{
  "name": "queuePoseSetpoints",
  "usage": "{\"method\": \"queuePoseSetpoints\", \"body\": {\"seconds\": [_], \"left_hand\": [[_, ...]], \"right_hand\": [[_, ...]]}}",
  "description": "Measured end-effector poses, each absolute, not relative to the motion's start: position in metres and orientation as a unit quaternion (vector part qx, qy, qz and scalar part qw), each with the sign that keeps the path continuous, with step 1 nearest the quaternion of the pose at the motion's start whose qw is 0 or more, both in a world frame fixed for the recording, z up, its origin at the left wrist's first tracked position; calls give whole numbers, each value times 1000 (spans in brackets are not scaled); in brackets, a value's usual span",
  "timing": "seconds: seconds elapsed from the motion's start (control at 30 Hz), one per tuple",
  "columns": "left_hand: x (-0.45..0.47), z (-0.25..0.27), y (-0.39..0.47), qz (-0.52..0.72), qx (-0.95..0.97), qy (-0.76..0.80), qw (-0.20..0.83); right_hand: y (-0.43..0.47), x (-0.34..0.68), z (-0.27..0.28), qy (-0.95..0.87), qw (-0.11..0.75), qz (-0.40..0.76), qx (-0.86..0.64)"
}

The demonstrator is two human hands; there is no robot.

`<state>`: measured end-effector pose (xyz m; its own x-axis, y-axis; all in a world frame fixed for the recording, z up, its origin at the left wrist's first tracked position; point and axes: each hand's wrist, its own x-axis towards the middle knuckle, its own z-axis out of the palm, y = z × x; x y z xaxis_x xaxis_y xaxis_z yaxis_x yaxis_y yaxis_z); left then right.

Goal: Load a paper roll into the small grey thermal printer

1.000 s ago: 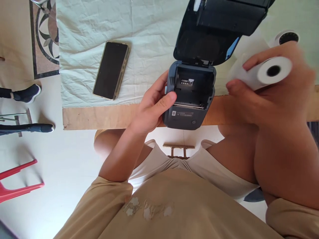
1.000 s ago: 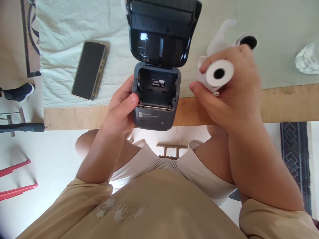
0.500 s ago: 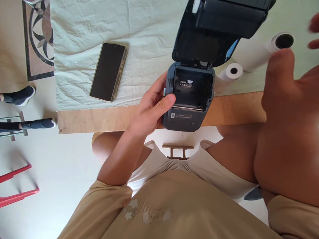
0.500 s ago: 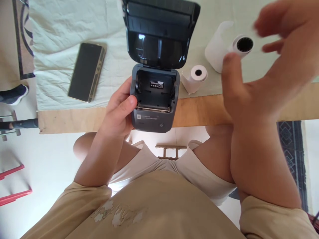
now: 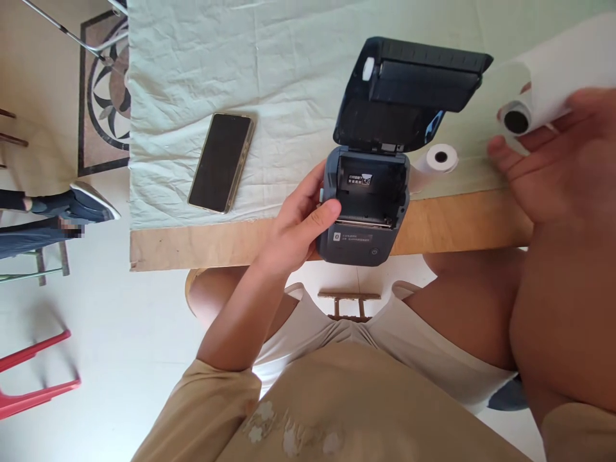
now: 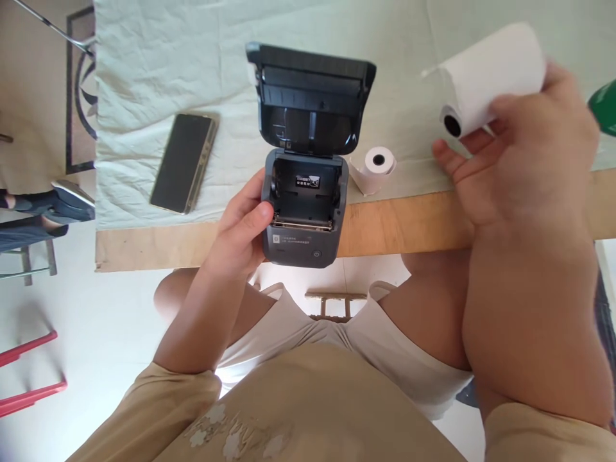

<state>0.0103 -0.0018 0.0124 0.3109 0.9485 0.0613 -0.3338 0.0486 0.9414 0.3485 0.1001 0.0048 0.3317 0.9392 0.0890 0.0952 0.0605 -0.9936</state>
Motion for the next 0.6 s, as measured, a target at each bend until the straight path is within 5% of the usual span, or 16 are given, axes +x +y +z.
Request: {"method": "queuePoseSetpoints", "body": {"seconds": [0.27, 0.6], "left_hand": [[9, 15, -5, 485, 466, 342, 656], [9, -1, 3, 484, 485, 323, 653]], "right_hand": [[88, 342, -3, -528, 599, 295, -525], [124, 400, -45, -512, 559, 412, -507]]}}
